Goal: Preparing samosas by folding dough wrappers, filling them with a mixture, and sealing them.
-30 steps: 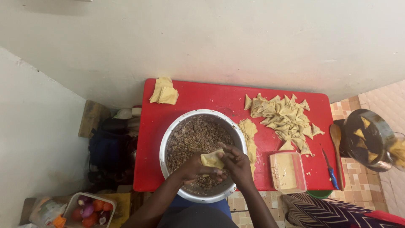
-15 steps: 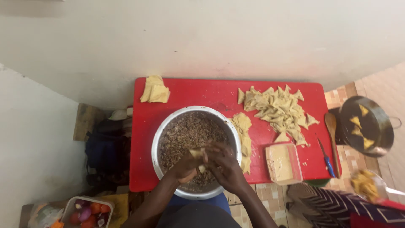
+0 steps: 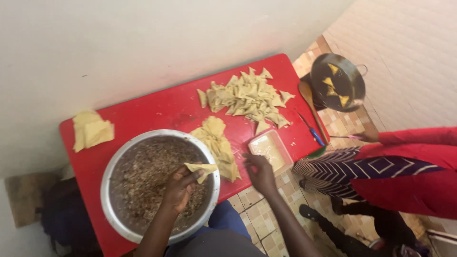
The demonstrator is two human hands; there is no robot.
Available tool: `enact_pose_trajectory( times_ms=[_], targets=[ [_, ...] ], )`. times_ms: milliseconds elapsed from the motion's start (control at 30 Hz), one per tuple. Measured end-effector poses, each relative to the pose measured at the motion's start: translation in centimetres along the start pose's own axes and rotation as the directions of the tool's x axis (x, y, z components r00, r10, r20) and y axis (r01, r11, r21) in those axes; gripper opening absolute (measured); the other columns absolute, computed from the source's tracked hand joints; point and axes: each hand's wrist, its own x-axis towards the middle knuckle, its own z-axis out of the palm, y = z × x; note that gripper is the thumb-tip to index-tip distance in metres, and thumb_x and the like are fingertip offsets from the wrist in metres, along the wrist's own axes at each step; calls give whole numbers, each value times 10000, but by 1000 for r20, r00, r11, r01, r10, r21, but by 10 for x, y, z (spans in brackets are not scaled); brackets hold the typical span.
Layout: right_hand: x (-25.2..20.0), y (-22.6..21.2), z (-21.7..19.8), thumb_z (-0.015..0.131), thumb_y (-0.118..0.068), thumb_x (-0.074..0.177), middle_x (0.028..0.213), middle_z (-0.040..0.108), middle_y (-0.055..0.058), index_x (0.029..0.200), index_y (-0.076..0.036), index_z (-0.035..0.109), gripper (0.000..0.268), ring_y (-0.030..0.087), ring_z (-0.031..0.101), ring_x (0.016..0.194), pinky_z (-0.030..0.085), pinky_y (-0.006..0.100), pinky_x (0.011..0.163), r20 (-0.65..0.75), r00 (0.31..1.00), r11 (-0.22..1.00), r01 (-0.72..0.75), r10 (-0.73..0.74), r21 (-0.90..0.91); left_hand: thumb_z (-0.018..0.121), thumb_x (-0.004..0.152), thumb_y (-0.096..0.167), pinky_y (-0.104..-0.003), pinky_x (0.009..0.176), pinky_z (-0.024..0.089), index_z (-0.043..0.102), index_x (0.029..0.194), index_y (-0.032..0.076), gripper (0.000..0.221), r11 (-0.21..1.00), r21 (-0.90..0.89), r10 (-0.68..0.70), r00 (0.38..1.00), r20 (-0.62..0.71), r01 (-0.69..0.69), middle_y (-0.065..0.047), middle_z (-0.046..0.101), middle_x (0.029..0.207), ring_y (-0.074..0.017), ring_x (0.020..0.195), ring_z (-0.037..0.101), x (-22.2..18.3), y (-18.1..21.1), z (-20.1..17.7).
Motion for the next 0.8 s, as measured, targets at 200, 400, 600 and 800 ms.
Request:
enact_pose_trajectory(
  times_ms=[200,400,600,800],
  targets=[
    [-4,116,-36,579,-165,1041,1360,690,145,1637,-388,642,639,401,608,1354,512,559,1112,189,832,566,-171,521,-807,864,949,-4,-518,956,680,743,1404,-102,481,999,-29,42,990,-134,-46,-221,754,1202,-376,1040,787,26,-10,14],
    [9,198,0,662,-169,983,1256,679,112,1290,-225,856,367,350,573,1305,475,522,1089,254,859,499,-2,445,-867,767,985,-49,-646,1165,606,677,1453,-106,481,998,-48,20,993,-117,-26,-290,673,1302,-521,1269,722,28,5,32],
    [7,162,-54,632,158,766,1040,772,205,938,-1,869,333,394,690,1054,503,471,1046,-83,977,977,-202,196,-64,773,1007,6,-541,1096,641,694,1360,-70,371,996,-32,78,995,-56,-80,-252,749,1275,-394,1184,778,34,-10,10],
    [30,-65,-123,765,186,852,1459,653,228,1170,83,765,335,328,606,1442,527,365,1054,74,995,742,-99,67,663,855,900,16,-423,904,706,769,1372,-52,485,986,-102,149,966,211,-130,-198,828,1124,-318,1053,838,64,-64,-15]
  ],
)
